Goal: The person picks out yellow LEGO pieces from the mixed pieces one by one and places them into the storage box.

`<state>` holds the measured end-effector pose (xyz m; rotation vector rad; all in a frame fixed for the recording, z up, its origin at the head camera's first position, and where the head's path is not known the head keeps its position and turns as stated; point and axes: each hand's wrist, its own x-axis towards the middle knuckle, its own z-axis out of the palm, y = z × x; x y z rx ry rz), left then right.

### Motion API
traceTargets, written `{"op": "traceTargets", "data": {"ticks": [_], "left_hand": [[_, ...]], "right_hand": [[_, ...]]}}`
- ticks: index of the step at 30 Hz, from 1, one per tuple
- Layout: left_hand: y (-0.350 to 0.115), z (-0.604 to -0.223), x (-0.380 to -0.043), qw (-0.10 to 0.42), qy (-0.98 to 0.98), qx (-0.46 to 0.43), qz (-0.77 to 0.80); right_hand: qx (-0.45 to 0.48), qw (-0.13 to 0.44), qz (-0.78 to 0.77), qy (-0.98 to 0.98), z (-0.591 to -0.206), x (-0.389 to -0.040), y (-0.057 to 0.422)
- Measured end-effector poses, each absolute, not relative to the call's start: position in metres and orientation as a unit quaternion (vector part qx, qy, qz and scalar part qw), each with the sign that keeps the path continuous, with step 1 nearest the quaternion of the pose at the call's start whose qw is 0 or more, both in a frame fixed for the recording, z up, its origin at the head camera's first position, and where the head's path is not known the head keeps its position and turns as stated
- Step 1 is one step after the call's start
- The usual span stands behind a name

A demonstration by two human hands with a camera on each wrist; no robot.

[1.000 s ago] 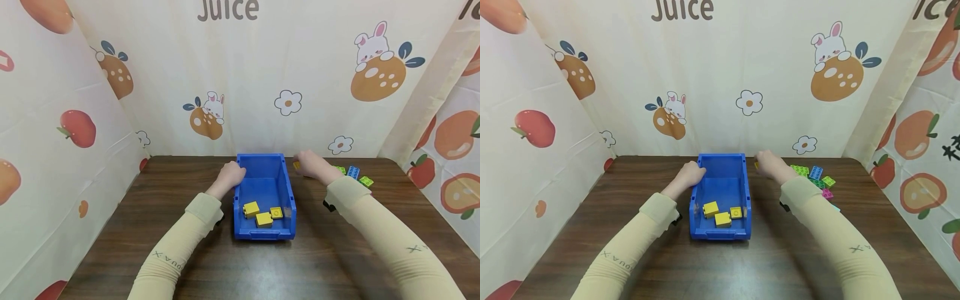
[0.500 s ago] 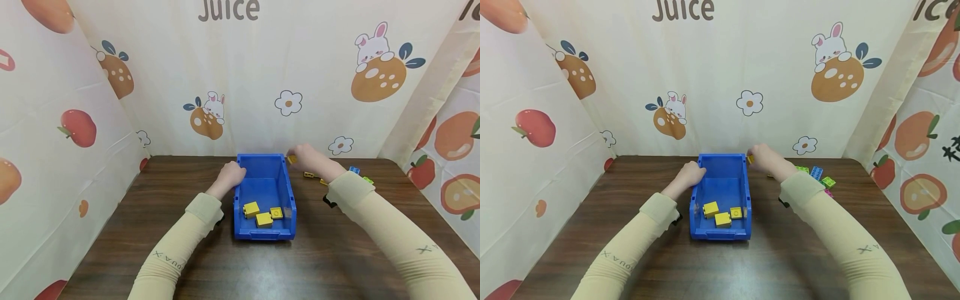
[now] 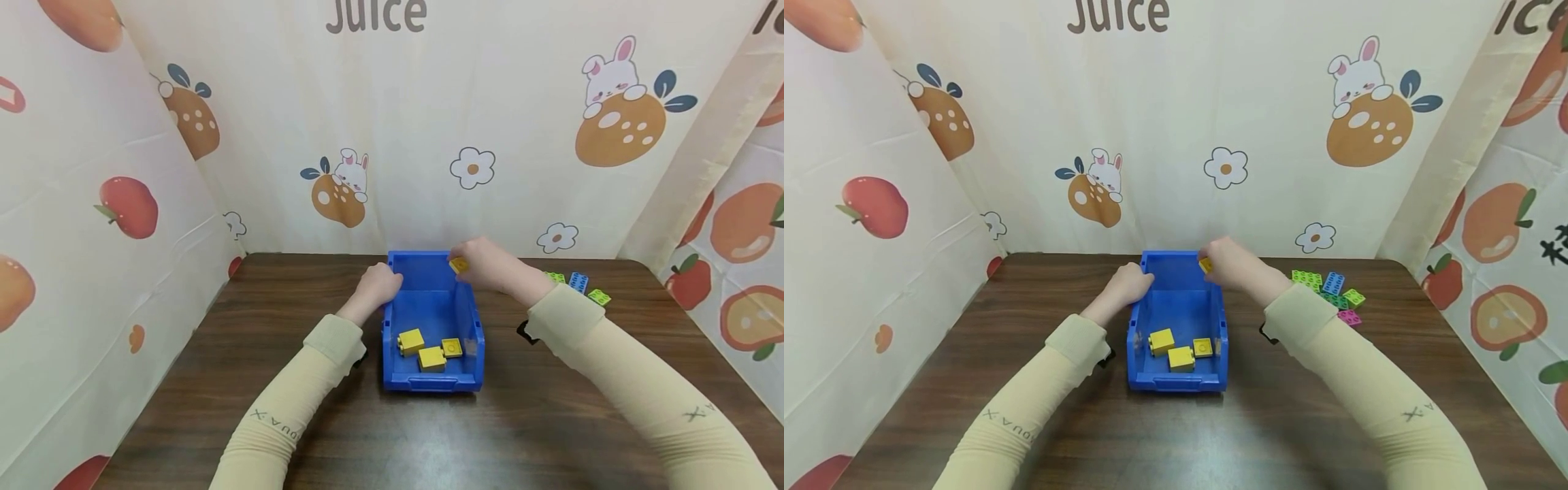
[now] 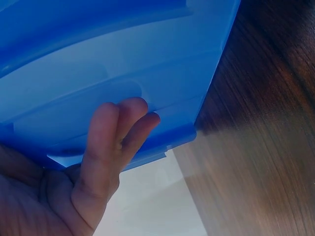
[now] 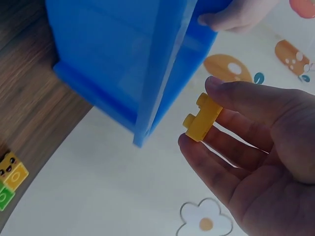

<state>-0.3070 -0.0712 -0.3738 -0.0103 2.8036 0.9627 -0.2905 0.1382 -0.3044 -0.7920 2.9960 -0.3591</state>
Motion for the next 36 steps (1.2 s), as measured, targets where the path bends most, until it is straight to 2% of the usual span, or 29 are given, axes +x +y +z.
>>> {"op": "traceTargets", "data": {"ticks": [11,26,36], "left_hand": [[-0.072,-0.374,-0.307,0.091,0.940,-0.003,0.327],[-0.073,-0.374,-0.307,0.100,0.938,-0.006,0.332],[-0.073,-0.372,-0.306,0.097,0.940,-0.007,0.326]], "right_hand": [[-0.332,0.051,-0.091,0.938,-0.308,-0.275,0.119],[-0.415,0.094,-0.061,0.903,-0.332,-0.268,0.105],[-0.427,0.140,-0.019,0.893,-0.345,-0.272,0.096]]}}
